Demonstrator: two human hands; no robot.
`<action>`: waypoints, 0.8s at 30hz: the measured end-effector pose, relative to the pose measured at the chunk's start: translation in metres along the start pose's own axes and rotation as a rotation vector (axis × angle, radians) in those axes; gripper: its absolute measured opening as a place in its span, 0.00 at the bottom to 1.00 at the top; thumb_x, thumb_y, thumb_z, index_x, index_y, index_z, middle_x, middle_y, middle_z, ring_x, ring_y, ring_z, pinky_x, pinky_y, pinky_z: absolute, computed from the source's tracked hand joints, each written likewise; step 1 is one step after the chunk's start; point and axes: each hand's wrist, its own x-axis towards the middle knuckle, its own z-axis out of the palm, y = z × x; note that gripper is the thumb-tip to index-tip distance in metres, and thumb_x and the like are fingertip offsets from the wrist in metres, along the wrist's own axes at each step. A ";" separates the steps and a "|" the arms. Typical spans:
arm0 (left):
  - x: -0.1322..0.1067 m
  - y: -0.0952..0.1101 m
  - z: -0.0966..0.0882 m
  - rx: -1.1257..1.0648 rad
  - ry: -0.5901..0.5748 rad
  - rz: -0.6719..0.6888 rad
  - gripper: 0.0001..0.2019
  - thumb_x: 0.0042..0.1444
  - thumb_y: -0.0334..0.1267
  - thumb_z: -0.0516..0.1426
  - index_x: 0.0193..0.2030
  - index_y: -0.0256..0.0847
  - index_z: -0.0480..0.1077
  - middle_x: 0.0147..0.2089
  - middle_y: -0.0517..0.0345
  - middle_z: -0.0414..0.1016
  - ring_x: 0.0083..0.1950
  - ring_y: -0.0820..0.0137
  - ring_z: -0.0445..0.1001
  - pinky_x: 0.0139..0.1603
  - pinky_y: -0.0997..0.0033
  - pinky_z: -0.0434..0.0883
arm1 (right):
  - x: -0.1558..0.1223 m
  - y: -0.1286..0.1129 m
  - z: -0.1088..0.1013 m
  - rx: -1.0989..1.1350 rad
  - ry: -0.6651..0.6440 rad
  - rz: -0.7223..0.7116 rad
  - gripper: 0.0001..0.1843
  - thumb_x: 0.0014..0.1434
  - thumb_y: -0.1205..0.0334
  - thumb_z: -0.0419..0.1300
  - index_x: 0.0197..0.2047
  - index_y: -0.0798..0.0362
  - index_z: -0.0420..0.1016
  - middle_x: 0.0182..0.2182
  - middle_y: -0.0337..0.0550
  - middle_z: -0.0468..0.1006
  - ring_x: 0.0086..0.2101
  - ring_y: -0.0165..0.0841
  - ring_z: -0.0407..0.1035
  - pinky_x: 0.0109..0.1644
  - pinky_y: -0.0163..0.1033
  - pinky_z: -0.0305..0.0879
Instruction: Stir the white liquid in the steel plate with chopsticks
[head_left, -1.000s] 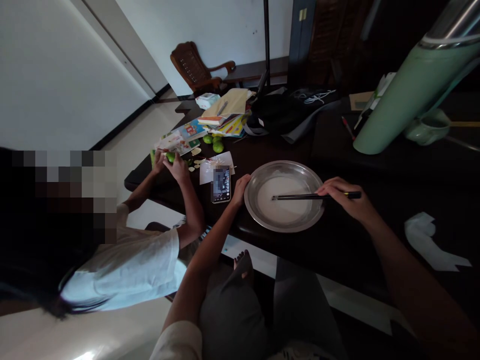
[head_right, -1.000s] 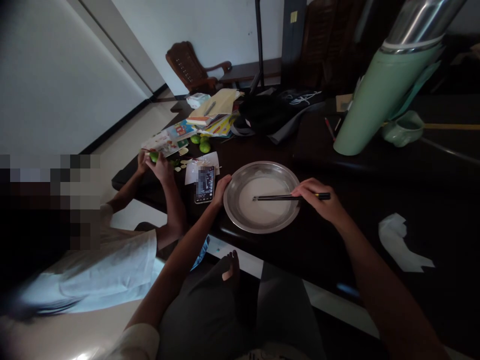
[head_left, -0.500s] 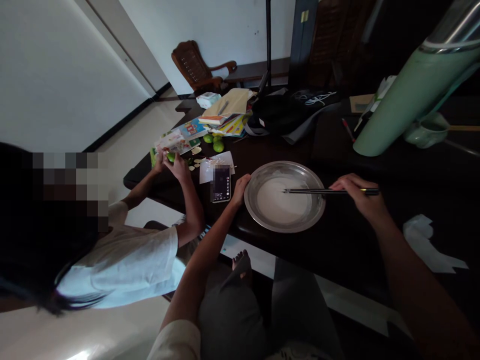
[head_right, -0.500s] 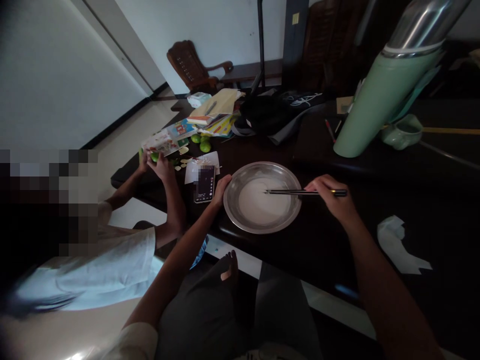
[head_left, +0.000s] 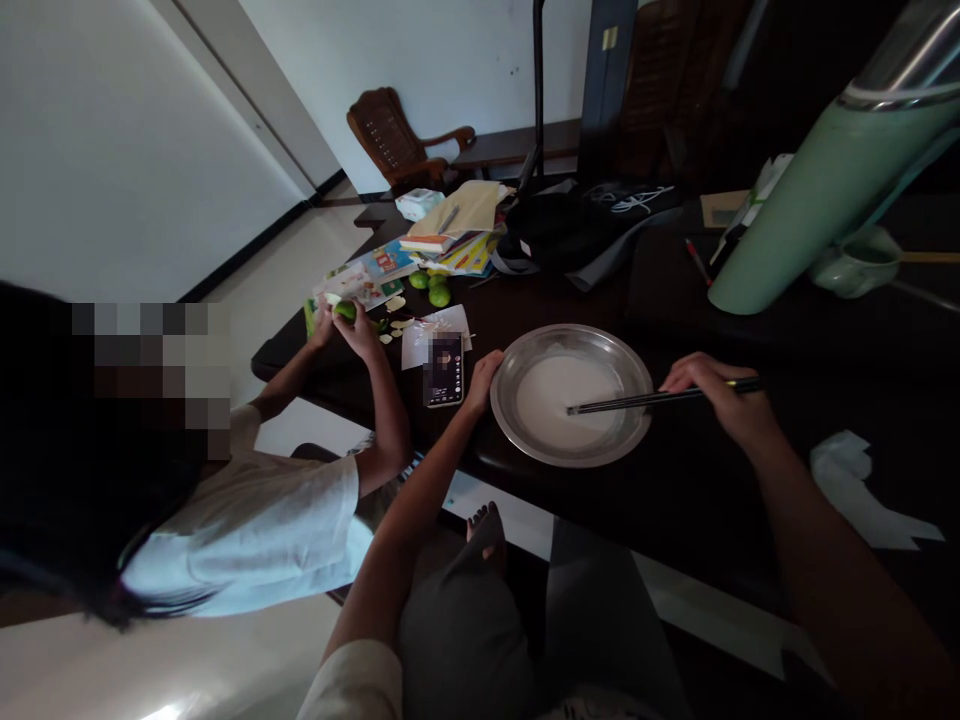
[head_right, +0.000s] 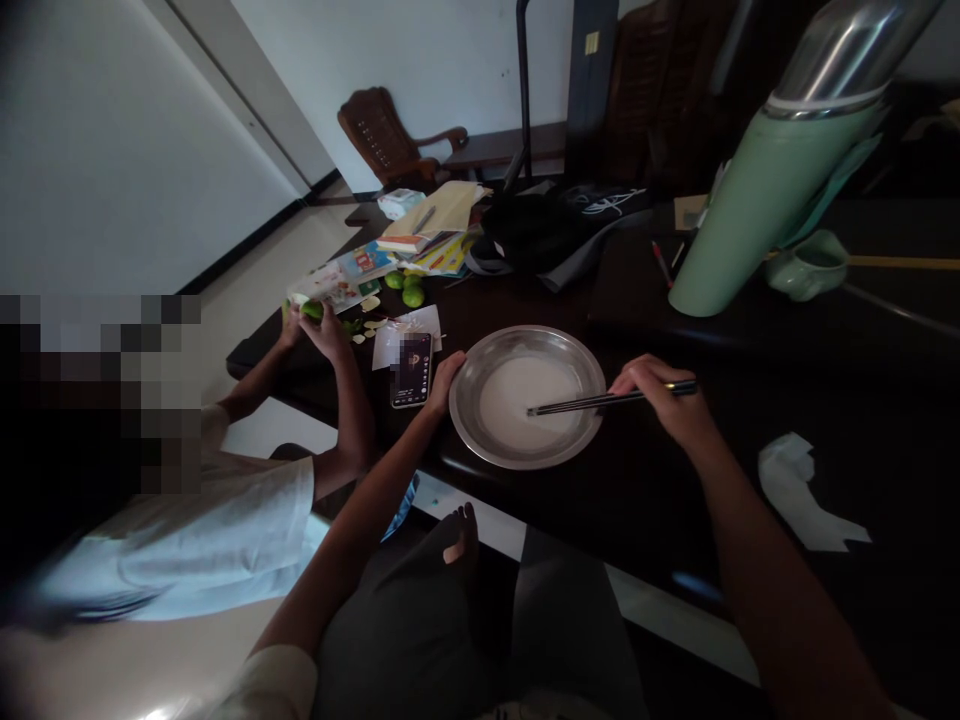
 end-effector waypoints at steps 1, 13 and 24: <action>0.000 0.000 0.000 -0.001 0.001 -0.001 0.23 0.64 0.39 0.63 0.21 0.39 0.60 0.22 0.66 0.57 0.27 0.76 0.53 0.30 0.74 0.56 | 0.000 0.000 0.003 -0.005 -0.041 0.005 0.26 0.66 0.36 0.61 0.25 0.44 0.83 0.30 0.43 0.83 0.35 0.39 0.77 0.47 0.48 0.75; 0.000 0.000 -0.001 0.020 0.006 -0.015 0.23 0.65 0.38 0.62 0.21 0.40 0.59 0.23 0.66 0.56 0.26 0.75 0.53 0.29 0.74 0.56 | -0.002 -0.003 0.001 -0.014 -0.067 0.052 0.24 0.65 0.37 0.62 0.27 0.44 0.83 0.30 0.41 0.83 0.35 0.39 0.78 0.46 0.47 0.75; -0.001 0.003 0.002 0.006 0.025 -0.027 0.23 0.65 0.36 0.61 0.20 0.39 0.59 0.23 0.66 0.55 0.26 0.75 0.52 0.29 0.74 0.55 | -0.001 -0.003 0.003 -0.026 -0.047 -0.002 0.23 0.66 0.38 0.61 0.27 0.42 0.83 0.30 0.43 0.82 0.36 0.41 0.77 0.46 0.50 0.75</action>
